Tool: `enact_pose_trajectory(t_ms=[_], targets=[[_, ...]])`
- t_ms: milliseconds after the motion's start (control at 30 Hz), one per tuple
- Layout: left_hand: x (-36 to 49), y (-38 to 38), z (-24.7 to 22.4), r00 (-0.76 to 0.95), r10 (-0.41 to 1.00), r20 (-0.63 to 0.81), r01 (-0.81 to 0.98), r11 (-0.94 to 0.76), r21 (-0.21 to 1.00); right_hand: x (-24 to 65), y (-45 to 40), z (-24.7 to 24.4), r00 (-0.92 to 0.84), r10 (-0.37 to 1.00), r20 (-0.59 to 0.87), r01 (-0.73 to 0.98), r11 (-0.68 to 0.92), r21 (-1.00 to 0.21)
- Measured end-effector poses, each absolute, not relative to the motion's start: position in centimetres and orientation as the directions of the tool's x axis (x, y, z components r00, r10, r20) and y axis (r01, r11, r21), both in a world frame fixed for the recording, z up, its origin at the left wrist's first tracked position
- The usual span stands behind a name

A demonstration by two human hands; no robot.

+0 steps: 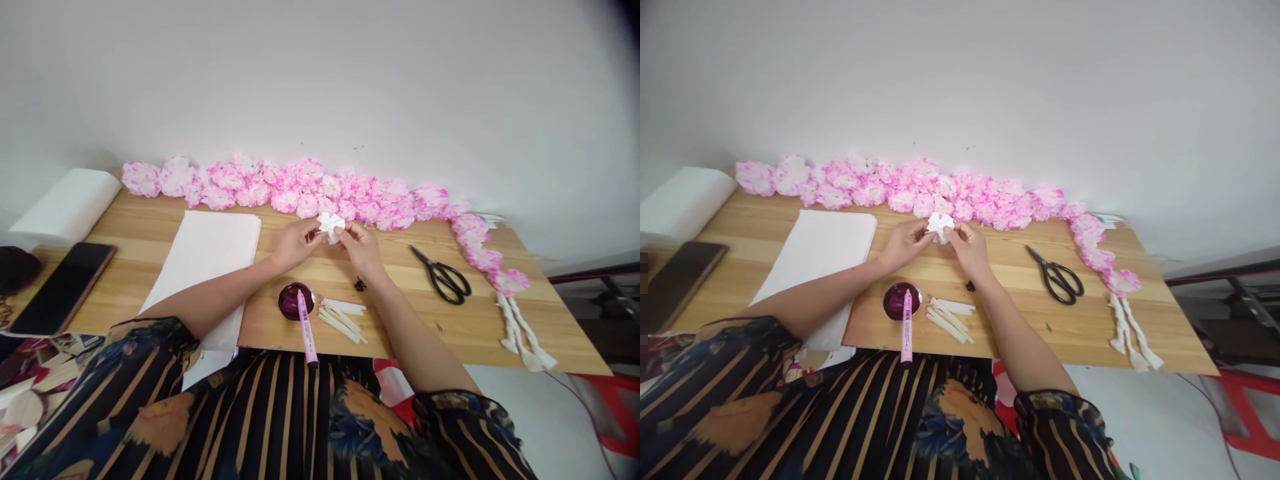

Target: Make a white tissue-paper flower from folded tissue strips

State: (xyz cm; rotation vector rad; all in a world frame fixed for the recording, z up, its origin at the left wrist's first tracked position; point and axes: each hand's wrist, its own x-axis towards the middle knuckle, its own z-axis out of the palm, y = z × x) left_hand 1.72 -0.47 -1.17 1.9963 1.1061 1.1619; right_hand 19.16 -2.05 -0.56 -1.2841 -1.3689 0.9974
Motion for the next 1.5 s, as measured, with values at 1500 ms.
enact_pose_trajectory(t_ms=[1500], targets=[[1.8, 0.6, -1.7, 0.312, 0.943, 0.119, 0.156, -0.175, 0.972, 19.6, -2.2, -1.6, -0.246, 0.898, 0.364, 0.721, 0.421, -0.551]])
